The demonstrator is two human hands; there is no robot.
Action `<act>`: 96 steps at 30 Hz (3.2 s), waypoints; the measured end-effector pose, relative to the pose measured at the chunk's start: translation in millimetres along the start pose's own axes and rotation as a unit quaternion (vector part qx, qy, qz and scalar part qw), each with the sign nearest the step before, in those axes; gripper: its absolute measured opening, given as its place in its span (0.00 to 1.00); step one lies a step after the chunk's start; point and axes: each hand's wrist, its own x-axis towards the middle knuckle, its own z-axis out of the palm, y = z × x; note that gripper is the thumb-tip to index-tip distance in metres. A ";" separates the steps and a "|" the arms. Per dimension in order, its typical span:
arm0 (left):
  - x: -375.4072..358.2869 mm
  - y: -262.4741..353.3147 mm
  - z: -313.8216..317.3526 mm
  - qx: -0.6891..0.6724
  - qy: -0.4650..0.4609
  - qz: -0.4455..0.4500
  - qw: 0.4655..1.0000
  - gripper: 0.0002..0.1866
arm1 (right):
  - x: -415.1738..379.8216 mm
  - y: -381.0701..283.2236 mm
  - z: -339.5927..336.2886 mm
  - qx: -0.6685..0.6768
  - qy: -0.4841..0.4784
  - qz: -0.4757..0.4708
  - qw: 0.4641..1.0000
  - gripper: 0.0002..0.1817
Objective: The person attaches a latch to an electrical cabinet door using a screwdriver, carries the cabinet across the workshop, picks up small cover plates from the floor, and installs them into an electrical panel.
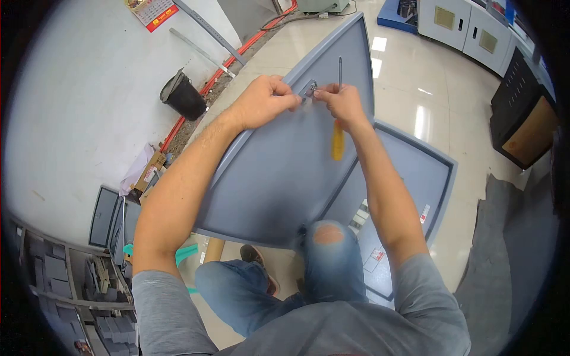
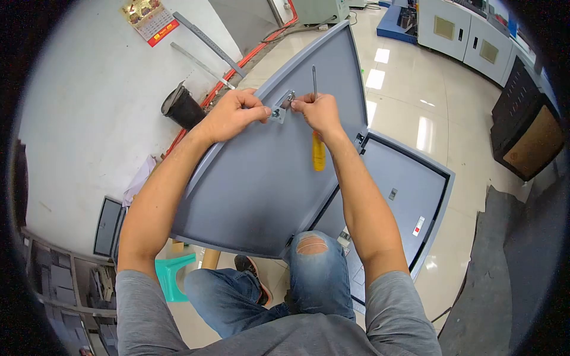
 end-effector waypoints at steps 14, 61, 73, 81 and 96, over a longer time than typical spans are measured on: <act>7.4 13.0 6.9 0.079 0.029 -0.007 0.996 0.19 | -38.6 -1.0 -18.6 0.298 -0.080 0.059 0.949 0.16; 37.4 54.3 34.0 0.454 -0.001 -0.028 0.890 0.16 | -12.8 27.4 6.4 0.440 -0.031 0.117 0.890 0.08; 38.0 52.7 37.0 0.425 0.042 0.001 0.904 0.12 | -18.6 26.0 6.0 0.437 -0.043 0.114 0.891 0.09; 37.0 61.5 39.8 0.451 -0.007 -0.003 0.893 0.12 | -25.9 24.3 -16.9 0.360 -0.049 0.116 0.924 0.09; 37.9 57.0 41.1 0.411 0.004 -0.013 0.911 0.10 | -32.0 28.4 -13.2 0.242 0.077 -0.028 0.967 0.09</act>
